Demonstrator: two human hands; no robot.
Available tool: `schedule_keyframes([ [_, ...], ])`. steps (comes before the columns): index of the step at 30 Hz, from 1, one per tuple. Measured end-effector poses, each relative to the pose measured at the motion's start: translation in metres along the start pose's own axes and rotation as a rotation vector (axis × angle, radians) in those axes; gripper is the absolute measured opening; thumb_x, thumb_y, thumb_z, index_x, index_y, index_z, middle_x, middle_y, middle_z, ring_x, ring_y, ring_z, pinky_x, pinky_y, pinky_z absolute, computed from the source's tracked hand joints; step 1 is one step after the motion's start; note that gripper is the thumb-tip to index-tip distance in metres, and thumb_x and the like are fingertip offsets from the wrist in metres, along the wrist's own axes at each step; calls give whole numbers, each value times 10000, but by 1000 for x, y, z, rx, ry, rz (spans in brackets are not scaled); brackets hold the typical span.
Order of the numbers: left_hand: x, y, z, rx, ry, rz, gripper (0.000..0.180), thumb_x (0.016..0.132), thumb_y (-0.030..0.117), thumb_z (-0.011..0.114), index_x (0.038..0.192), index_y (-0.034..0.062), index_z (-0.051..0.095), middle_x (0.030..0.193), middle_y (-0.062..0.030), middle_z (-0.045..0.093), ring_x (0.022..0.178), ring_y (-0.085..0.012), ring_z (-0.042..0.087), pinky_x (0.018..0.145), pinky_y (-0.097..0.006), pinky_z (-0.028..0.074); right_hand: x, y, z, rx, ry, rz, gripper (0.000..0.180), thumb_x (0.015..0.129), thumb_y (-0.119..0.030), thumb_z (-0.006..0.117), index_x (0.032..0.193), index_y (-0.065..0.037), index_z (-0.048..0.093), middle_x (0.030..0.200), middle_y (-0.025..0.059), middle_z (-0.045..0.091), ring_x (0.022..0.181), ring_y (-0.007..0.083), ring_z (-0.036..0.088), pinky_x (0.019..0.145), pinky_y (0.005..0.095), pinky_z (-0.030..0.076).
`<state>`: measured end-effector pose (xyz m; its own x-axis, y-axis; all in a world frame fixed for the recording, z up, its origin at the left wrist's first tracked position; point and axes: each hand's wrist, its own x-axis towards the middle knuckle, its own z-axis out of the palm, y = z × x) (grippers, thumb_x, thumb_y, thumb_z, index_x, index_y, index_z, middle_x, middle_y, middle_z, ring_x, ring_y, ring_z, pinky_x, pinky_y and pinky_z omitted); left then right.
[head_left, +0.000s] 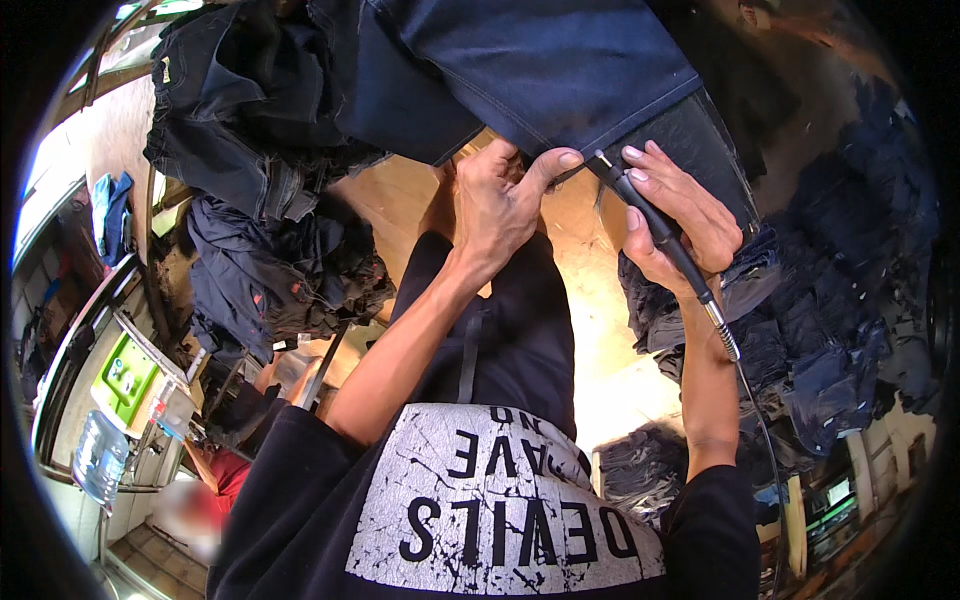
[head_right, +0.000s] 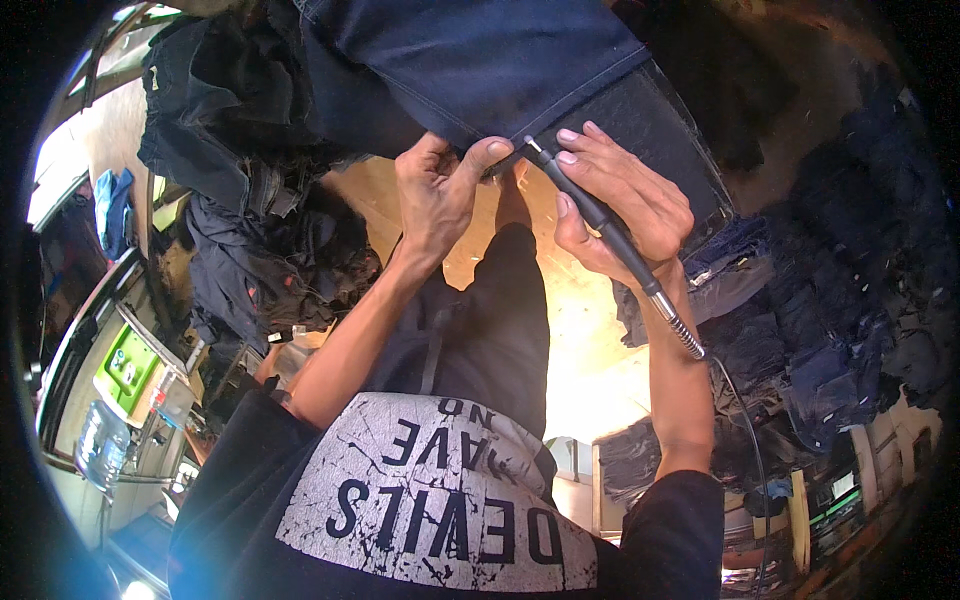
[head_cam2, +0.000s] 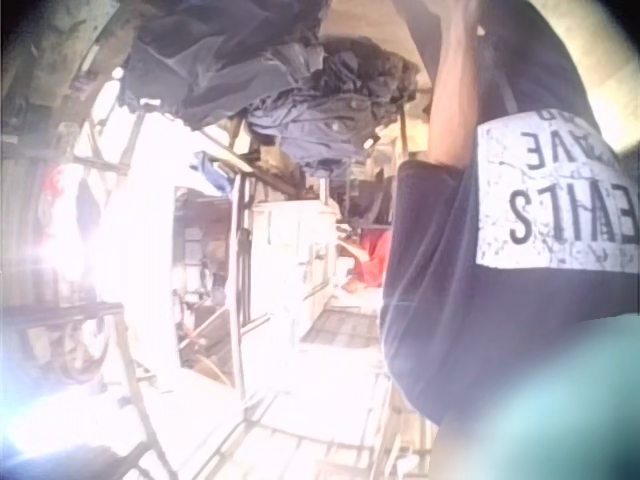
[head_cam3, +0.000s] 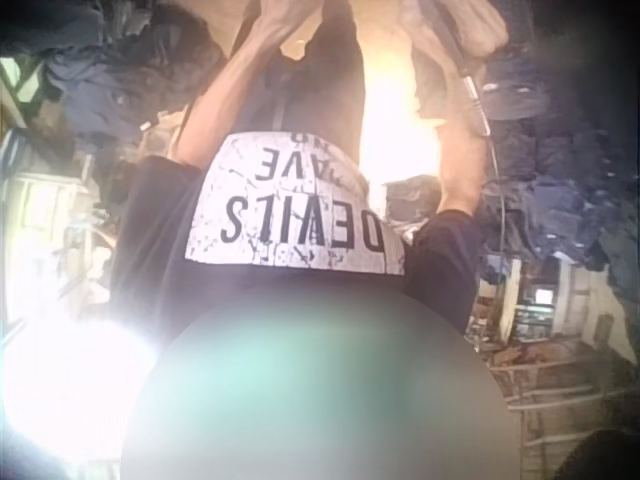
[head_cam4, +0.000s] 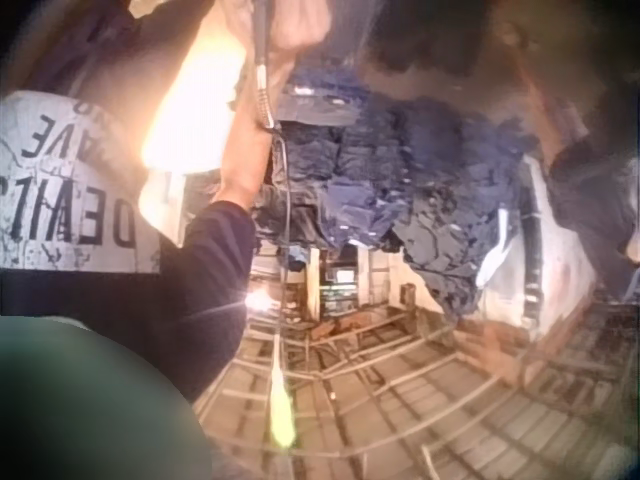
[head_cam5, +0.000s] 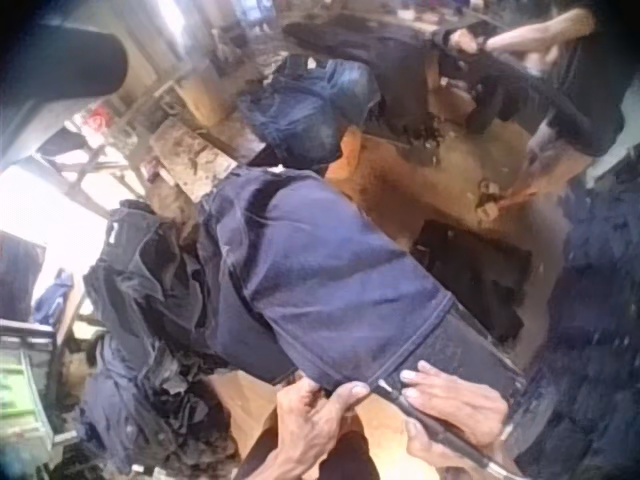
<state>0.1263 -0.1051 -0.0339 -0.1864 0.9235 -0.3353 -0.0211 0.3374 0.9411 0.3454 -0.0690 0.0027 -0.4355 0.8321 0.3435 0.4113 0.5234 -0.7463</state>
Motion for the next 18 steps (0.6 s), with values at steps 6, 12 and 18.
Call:
schedule_keyframes([
  [6, 0, -6, 6, -79, 50, 58, 217, 940, 133, 875, 1015, -46, 780, 751, -8, 746, 647, -21, 584, 576, -224, 457, 2, 0, 3, 21, 32, -30, 294, 776, -16, 794, 1068, 15, 796, 1058, 183, 819, 1108, 359, 795, 1033, 526, 624],
  [12, 2, -12, 3, -39, 25, 104, 222, 928, 139, 888, 983, -44, 774, 738, -9, 740, 635, -28, 590, 564, -226, 456, -1, 4, 5, -4, 18, -32, 290, 778, -22, 789, 1066, 15, 803, 1058, 182, 818, 1106, 354, 795, 1034, 515, 627],
  [18, -2, -12, -3, 12, -70, 20, 257, 985, 181, 841, 1126, -9, 744, 984, -42, 776, 825, -89, 702, 724, -244, 587, 1, 2, 5, -16, 36, -32, 302, 785, -26, 782, 1083, 18, 802, 1061, 185, 818, 1097, 357, 798, 1021, 508, 635],
])
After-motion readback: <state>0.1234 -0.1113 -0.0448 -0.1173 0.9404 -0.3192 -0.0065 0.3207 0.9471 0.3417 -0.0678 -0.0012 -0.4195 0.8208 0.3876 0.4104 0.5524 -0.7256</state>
